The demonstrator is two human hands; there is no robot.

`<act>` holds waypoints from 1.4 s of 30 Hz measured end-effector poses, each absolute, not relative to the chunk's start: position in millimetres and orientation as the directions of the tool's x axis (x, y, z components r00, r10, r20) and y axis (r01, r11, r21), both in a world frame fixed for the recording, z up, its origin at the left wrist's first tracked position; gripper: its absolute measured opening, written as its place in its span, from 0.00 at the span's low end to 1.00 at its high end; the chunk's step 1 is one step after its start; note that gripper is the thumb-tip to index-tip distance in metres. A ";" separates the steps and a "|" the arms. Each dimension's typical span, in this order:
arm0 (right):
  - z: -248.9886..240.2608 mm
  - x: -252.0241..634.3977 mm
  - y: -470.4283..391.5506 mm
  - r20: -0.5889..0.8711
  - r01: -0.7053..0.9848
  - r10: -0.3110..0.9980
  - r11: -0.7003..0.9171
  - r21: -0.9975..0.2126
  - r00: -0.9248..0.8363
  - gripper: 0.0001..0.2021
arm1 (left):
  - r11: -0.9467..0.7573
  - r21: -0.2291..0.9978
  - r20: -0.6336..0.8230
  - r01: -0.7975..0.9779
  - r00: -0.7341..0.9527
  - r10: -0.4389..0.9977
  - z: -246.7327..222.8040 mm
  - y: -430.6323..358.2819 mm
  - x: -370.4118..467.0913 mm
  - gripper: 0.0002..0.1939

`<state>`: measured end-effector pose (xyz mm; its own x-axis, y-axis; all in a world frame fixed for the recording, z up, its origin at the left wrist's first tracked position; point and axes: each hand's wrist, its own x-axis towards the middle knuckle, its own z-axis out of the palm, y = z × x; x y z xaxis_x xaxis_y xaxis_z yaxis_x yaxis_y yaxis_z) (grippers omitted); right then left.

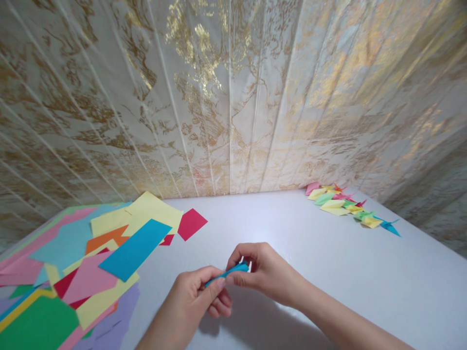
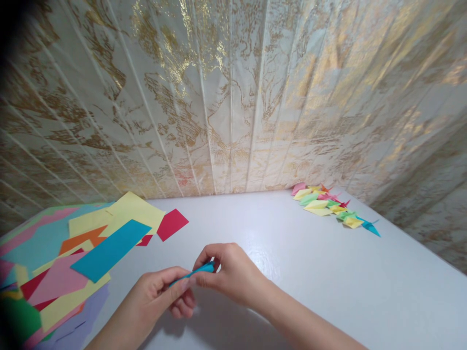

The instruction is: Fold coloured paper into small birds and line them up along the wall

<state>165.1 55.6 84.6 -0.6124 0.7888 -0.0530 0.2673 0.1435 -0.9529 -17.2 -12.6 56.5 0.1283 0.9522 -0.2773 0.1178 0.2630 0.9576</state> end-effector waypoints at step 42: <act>101.1 169.9 47.2 0.243 0.419 0.635 0.703 -0.574 -0.733 0.05 | -0.297 0.777 0.207 0.555 0.220 0.953 68.9 -26.5 -20.1 0.14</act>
